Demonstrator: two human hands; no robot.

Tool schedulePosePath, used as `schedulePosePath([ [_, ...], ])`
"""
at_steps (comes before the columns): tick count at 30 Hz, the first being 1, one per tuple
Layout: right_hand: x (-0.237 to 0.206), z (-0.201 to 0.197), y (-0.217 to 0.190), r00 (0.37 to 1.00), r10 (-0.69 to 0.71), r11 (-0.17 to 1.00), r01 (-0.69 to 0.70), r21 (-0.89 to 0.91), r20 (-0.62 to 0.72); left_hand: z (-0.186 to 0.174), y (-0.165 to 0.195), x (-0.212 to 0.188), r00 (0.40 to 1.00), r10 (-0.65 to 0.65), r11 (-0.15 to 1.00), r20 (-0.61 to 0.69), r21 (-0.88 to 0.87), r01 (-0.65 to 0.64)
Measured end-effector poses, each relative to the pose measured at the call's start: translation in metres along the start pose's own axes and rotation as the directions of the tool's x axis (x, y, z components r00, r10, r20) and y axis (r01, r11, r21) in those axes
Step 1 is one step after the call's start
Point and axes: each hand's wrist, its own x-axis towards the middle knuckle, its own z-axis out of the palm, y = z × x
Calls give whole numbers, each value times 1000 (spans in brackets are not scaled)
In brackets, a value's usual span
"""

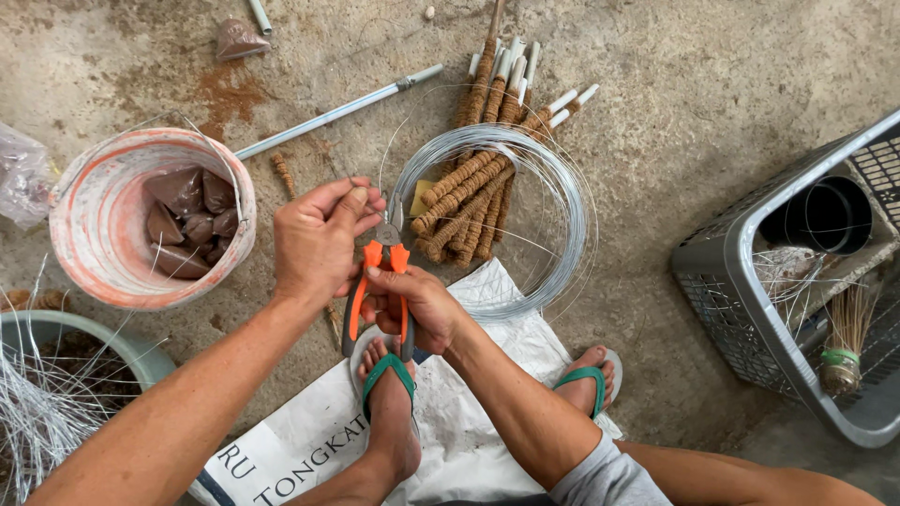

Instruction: The person sits on the floor and uses pliers to cut and bend thin metal wire. They form loops and attach the wire to small white plastic pieces, then place the finished components into a nearby basket.

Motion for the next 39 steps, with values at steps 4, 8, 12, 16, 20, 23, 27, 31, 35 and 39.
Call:
schedulePosePath([
  [4, -2, 0, 0, 1000, 2, 999, -2, -32, -4, -4, 2, 2, 998, -64, 997, -1, -35, 63],
  [8, 0, 0, 4, 999, -31, 999, 30, -41, -25, -4, 1, 4, 995, -94, 988, -13, -122, 92],
  [12, 3, 2, 9, 996, -51, 997, 46, -56, -75, -6, -2, 5, 993, -116, 967, -1, -227, 113],
  [16, 3, 4, 11, 990, -57, 990, 39, -136, -133, -8, -5, 5, 991, -131, 948, 11, -292, 128],
  [20, 4, 4, 14, 986, -60, 992, 41, -121, -155, -10, -9, 5, 985, -169, 917, 29, -361, 168],
  [23, 6, 5, 17, 979, -74, 988, 47, -145, -190, -11, -10, 6, 985, -169, 910, 43, -378, 173],
  [27, 6, 7, 21, 972, -97, 987, 66, -148, -215, -13, -12, 5, 984, -170, 910, 51, -376, 177],
  [31, 6, 8, 23, 966, -100, 986, 64, -156, -237, -13, -12, 4, 984, -167, 916, 57, -359, 176],
  [35, 6, 8, 23, 955, -124, 974, 66, -215, -268, -13, -14, 2, 987, -138, 911, 78, -382, 158],
  [39, 7, 10, 24, 939, -153, 968, 79, -239, -309, -13, -15, 1, 989, -115, 894, 97, -423, 146],
])
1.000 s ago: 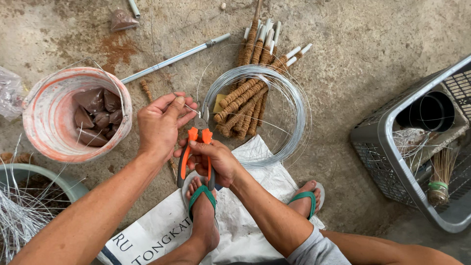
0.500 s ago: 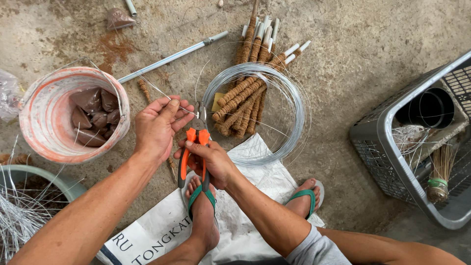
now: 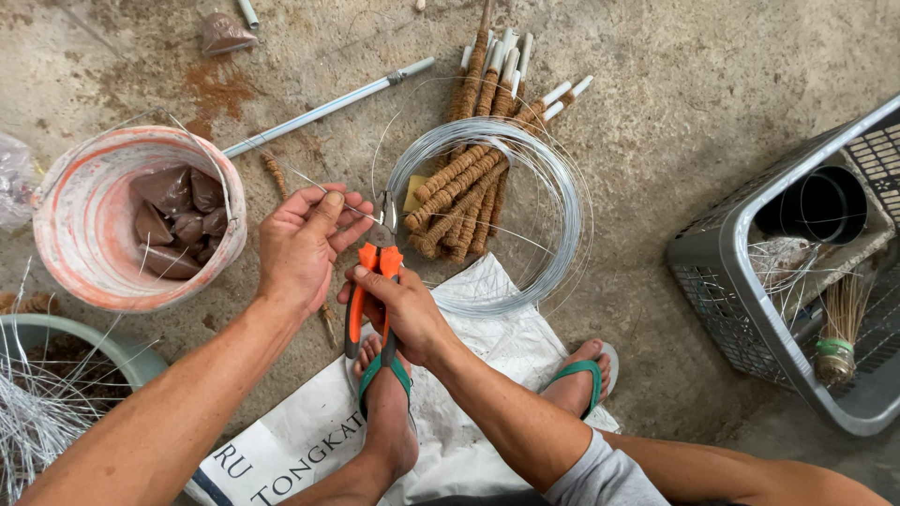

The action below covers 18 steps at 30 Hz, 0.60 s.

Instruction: The person sits on the floor and uses pliers to cut and bend thin metal wire. They form loops and attach the wire to small white plastic pieces, then place the finished components into a nearby basket.

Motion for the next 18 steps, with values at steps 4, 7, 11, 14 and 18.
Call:
schedulePosePath([
  [4, -2, 1, 4, 1000, 6, 999, -6, 39, -18, -2, 0, 0, 1000, 5, 1000, 20, -29, -4],
  [7, -1, 0, 7, 1000, -17, 998, 17, 57, 4, -3, 0, 0, 1000, 6, 1000, 22, -25, -5],
  [11, 0, -2, 10, 1000, -17, 993, 16, 119, 11, -4, -2, -1, 999, -1, 999, 34, -41, 3],
  [14, 0, 0, 10, 998, -8, 967, -10, 256, 67, -5, -4, -1, 999, -10, 999, 41, -40, 12],
  [18, -4, 3, 12, 996, 9, 948, -36, 315, 89, -6, -6, -2, 999, -34, 999, 5, -19, 34],
])
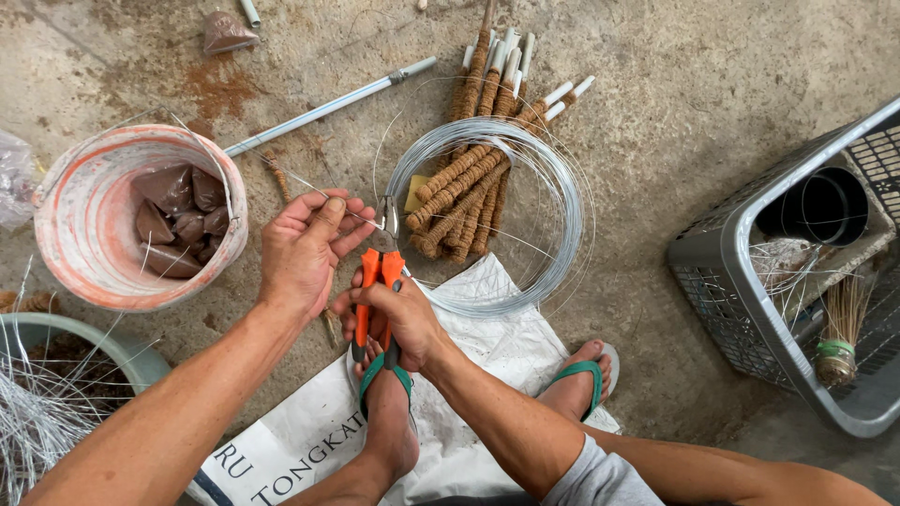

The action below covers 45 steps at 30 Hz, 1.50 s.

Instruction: The person sits on the floor and uses pliers to cut and bend thin metal wire. They form loops and attach the wire to small white plastic pieces, then place the finished components into a nearby basket.

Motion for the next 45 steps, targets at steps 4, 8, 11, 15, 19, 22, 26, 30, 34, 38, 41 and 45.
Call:
schedulePosePath([
  [4, -3, 2, 3, 1000, -11, 1000, 11, 15, 23, -1, -1, -2, 1000, -3, 1000, 12, -5, 3],
  [8, -2, 1, -2, 1000, 4, 996, -6, -85, -16, 0, 1, -2, 1000, 10, 1000, 6, 3, -10],
  [11, -3, -1, -5, 1000, 4, 989, -6, -148, -16, 2, 1, -1, 999, 14, 1000, 42, -21, -13],
  [15, 1, -4, -6, 999, -3, 971, -7, -240, -42, 5, 2, -2, 999, 13, 1000, 37, -19, -12],
  [19, 2, -11, -4, 992, -86, 923, 114, -367, 92, 5, 1, -1, 999, 14, 1000, 51, 2, -14],
  [22, 0, -11, -3, 997, -62, 930, 77, -359, 54, 4, 1, -2, 999, 5, 1000, 32, 8, -5],
  [26, 0, -7, -6, 998, -56, 932, 58, -358, 16, 5, 1, -2, 1000, 6, 1000, 27, 11, -6],
  [30, -1, -6, -8, 999, -40, 941, 34, -337, -11, 6, 1, -1, 1000, 14, 1000, 23, 8, -14],
  [34, -1, -6, -4, 999, -40, 959, 29, -282, -34, 5, 1, -3, 1000, 22, 1000, 17, 18, -23],
  [38, -3, -7, -2, 998, -44, 952, 26, -304, -52, 4, 1, -3, 1000, 26, 999, 5, 34, -26],
  [41, -3, -7, -1, 998, -51, 949, 34, -314, -47, 4, 1, -3, 1000, 24, 999, 3, 34, -24],
  [45, -4, -4, -6, 998, -3, 963, -14, -269, -61, 4, 1, -3, 1000, 27, 1000, 8, 15, -27],
])
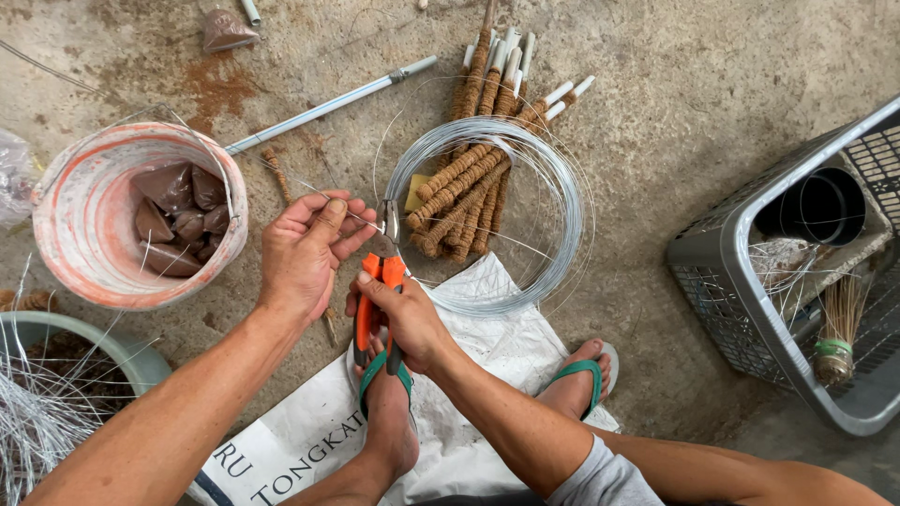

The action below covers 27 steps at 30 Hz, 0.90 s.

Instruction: The person sits on the floor and uses pliers to cut and bend thin metal wire. They form loops and attach the wire to small white plastic pieces, then place the finished components into a nearby basket.

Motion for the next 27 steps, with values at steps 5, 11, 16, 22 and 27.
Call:
schedulePosePath([
  [5, -3, 0, -9, 996, 63, 985, -72, 157, 59, 0, -1, 0, 1000, 7, 1000, 13, 10, -7],
  [11, 1, 5, 2, 998, 4, 964, -21, 267, 65, 1, -2, -1, 1000, -9, 1000, 17, 2, 8],
  [16, 4, -1, 3, 998, -42, 996, 39, 74, 43, 3, 1, 2, 1000, 15, 997, 10, 74, -15],
  [22, 2, 1, -9, 997, 59, 989, -64, 137, 43, 7, 5, 3, 1000, 13, 996, 11, 92, -14],
  [27, -1, 8, -16, 992, 33, 972, -61, 229, 125, 11, 6, 2, 1000, -13, 995, 3, 98, 13],
])
